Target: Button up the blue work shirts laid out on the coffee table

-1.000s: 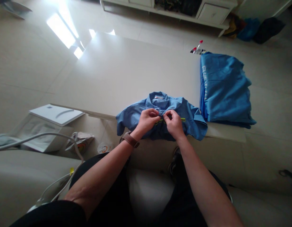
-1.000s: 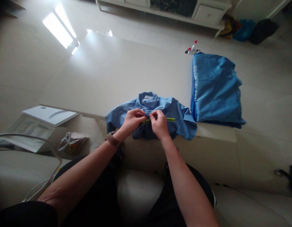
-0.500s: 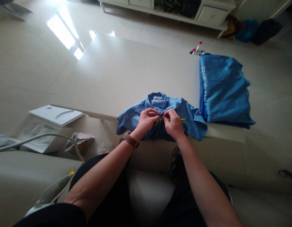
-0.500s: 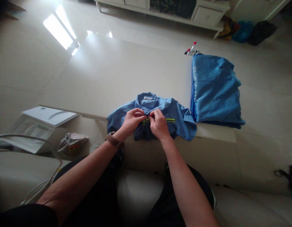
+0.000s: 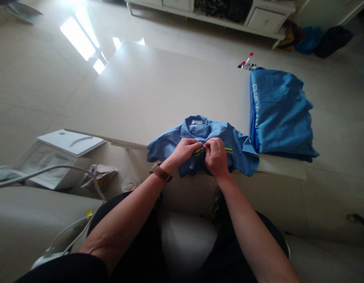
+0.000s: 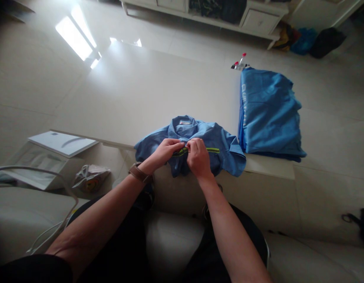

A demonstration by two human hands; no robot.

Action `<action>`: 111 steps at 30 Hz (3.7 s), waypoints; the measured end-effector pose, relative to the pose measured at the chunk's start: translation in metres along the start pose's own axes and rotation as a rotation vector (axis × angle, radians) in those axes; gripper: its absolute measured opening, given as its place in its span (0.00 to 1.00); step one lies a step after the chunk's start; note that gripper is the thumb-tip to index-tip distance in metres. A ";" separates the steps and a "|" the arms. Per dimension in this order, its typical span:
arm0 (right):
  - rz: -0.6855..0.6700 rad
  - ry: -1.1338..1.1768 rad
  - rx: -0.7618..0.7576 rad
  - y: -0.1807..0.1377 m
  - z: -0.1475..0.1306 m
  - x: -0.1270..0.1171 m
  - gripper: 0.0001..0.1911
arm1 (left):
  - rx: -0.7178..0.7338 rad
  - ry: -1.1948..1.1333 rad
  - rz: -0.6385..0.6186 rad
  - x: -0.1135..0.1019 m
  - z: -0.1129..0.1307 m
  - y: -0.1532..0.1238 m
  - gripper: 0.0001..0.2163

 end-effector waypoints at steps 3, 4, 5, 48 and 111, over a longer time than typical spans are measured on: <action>-0.004 -0.008 -0.023 0.002 -0.003 0.000 0.07 | 0.011 -0.018 0.009 0.000 -0.002 0.001 0.19; -0.010 -0.008 -0.030 0.003 -0.004 0.000 0.07 | 0.015 -0.014 0.024 0.000 -0.004 0.002 0.19; -0.016 -0.005 -0.035 0.004 -0.005 0.000 0.06 | 0.020 -0.010 0.043 -0.001 -0.006 0.003 0.19; -0.232 -0.299 0.479 -0.033 0.105 0.006 0.14 | -0.006 1.058 0.480 -0.075 -0.008 0.009 0.14; 0.106 -0.209 0.186 0.252 0.100 -0.127 0.15 | 0.289 0.965 0.947 -0.123 0.255 0.037 0.36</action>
Point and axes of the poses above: each hand's wrist, its own y-axis towards the middle knuckle, its own x-axis out of the palm, z = x × y, the point moved 7 cm from there along y, towards the middle knuckle, and after that the axes turned 9 degrees about -x, right-handed, at the moved point
